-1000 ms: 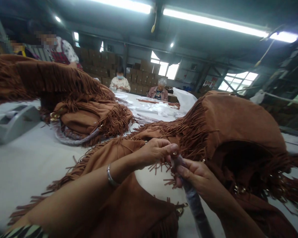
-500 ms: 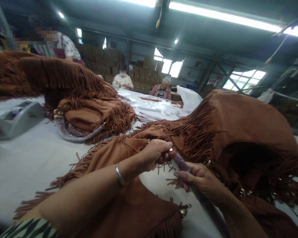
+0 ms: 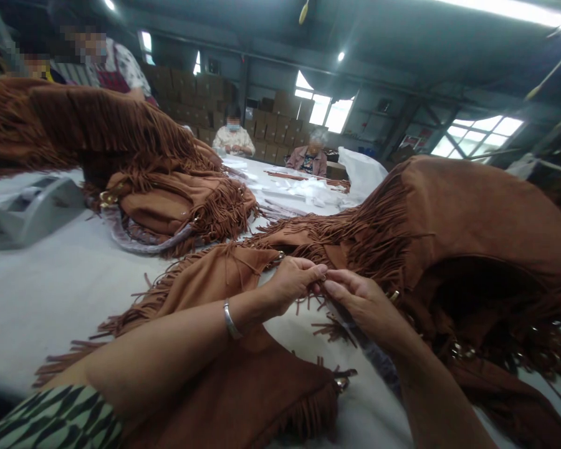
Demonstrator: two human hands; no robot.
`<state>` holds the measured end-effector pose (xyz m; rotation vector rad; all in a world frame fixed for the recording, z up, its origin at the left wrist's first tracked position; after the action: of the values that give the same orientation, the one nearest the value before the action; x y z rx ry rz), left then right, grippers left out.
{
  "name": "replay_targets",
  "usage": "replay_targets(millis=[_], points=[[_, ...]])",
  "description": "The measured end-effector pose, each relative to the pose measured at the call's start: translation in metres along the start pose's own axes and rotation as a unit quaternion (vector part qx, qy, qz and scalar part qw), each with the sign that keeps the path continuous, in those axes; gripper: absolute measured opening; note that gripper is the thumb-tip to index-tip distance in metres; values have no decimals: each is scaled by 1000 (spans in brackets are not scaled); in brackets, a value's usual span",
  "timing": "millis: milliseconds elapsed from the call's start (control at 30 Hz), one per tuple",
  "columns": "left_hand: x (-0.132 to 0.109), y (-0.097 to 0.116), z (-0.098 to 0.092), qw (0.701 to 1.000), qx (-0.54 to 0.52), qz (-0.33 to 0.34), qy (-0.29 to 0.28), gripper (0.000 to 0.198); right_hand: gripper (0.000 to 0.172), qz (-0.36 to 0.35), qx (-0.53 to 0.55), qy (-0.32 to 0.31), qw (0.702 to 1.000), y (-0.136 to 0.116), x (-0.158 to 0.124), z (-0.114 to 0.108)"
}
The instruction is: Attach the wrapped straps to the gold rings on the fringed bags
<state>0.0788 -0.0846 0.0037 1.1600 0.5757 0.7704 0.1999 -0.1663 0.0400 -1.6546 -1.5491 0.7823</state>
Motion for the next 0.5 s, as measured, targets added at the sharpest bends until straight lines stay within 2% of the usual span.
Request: replay_targets(millis=[100,233,300,367,433,500], points=[[3,0,-4,999,21,14,39,34,30,-26,-120,32,992,-1,16,15],[13,6,-21,994,83,30,62,38,22,-32,-191,97,976,4,27,29],[20,14,-33,989,128,36,63,38,19,-32,-203,103,973,12,33,32],[29,25,-49,980,173,53,88,38,19,-27,-213,112,970,25,41,34],[39,36,-67,964,222,76,124,36,23,-20,-231,129,964,41,48,37],[50,43,-83,945,283,87,137,31,26,-26,-246,136,959,57,52,44]])
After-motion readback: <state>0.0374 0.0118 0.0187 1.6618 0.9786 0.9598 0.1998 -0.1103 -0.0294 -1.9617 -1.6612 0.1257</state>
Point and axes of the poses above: each hand's wrist, its own x-axis towards the middle knuckle, its own z-axis out of the palm, y = z × x, the point moved 1 cm from there along x, towards the middle knuckle, and after that the axes turned 2 degrees about y, right-handed, at the moved point
